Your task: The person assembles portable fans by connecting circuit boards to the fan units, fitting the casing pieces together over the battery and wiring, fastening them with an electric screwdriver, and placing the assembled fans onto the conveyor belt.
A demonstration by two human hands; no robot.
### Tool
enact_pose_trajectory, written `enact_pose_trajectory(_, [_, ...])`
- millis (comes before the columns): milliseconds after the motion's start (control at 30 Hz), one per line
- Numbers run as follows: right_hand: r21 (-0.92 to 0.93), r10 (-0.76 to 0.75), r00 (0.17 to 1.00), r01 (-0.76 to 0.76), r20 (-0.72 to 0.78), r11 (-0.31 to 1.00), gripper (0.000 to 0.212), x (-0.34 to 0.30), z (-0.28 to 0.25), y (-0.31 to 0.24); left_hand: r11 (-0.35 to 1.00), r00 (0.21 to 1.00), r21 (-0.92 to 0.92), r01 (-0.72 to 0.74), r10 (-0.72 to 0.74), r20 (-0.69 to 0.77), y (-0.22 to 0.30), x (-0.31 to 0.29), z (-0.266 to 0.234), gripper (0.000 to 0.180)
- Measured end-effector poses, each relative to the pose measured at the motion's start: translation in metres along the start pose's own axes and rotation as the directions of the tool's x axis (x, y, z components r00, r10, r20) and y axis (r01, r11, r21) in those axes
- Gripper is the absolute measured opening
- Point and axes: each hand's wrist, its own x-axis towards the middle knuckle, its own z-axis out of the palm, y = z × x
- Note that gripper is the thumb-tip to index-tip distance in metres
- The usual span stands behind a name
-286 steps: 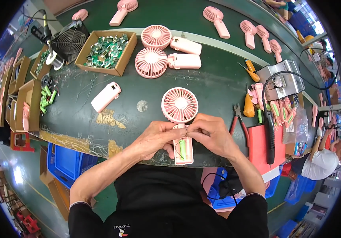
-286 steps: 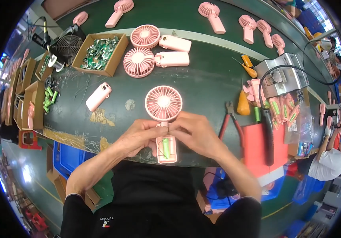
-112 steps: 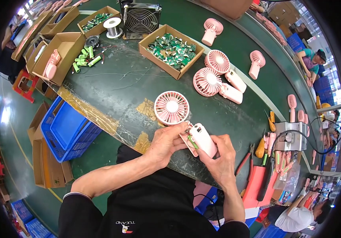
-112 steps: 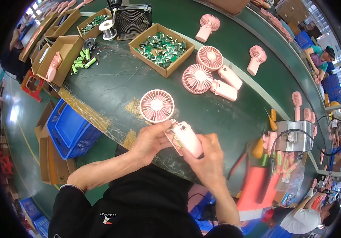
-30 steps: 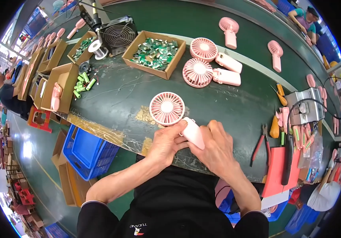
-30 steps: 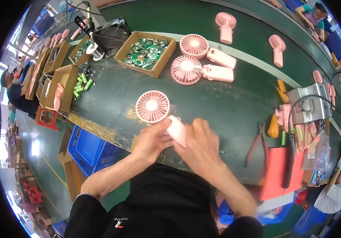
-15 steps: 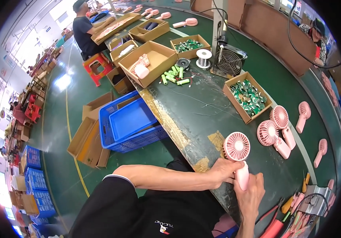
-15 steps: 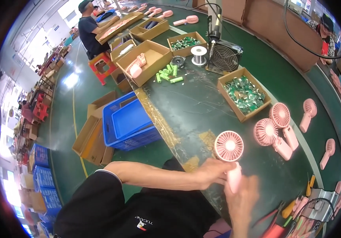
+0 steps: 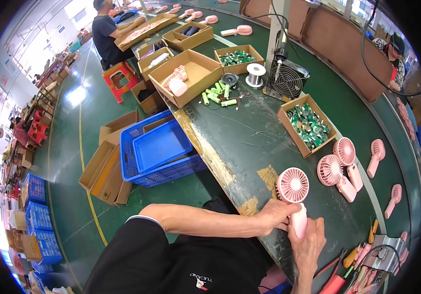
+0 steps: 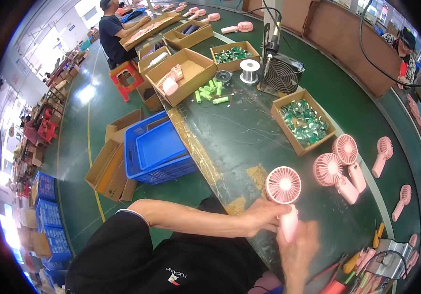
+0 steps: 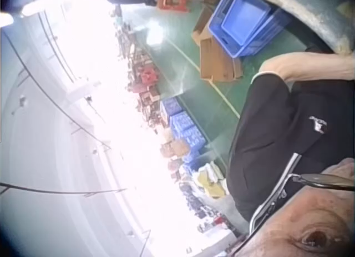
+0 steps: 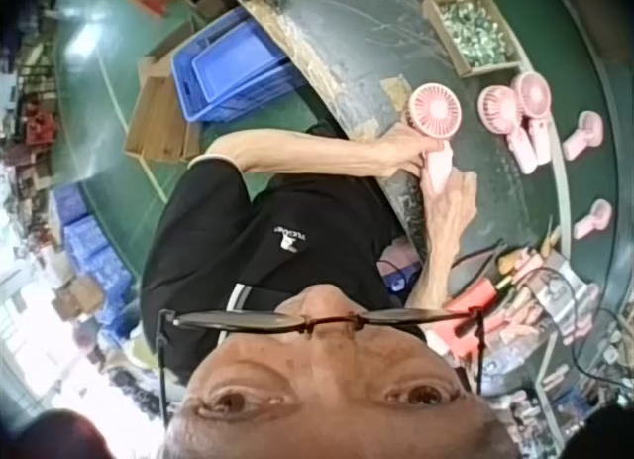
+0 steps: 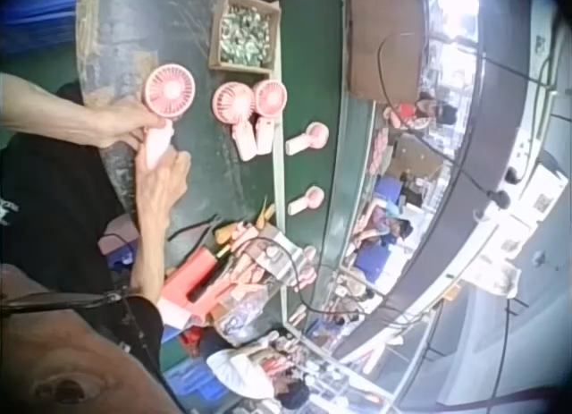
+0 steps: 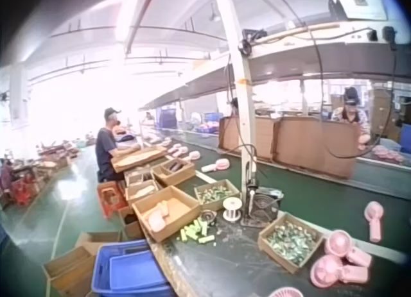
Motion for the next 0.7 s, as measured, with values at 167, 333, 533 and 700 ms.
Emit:
enact_pose_trajectory(167, [0.020, -0.024, 1.000, 0.024, -0.014, 1.000, 0.029, 0.002, 0.003, 0.002, 1.000, 1.000, -0.001, 0.010, -0.010, -0.015, 0.004, -0.001, 0.001, 0.039])
enact_pose_trajectory(333, [0.032, -0.048, 0.999, 0.048, -0.002, 0.998, 0.029, 0.004, 0.007, 0.003, 0.999, 0.999, -0.014, -0.032, 0.031, -0.038, -0.003, 0.004, -0.002, 0.036])
enact_pose_trajectory(533, [0.053, -0.009, 0.999, 0.007, 0.034, 0.999, 0.027, 0.004, 0.003, 0.004, 0.996, 0.997, -0.043, -0.073, 0.071, -0.041, -0.006, 0.003, -0.001, 0.034])
enact_pose_trajectory(700, [0.057, -0.003, 0.998, 0.000, 0.058, 0.998, 0.027, 0.000, -0.001, 0.003, 0.996, 0.995, -0.026, -0.084, 0.082, -0.052, -0.010, 0.001, 0.002, 0.033])
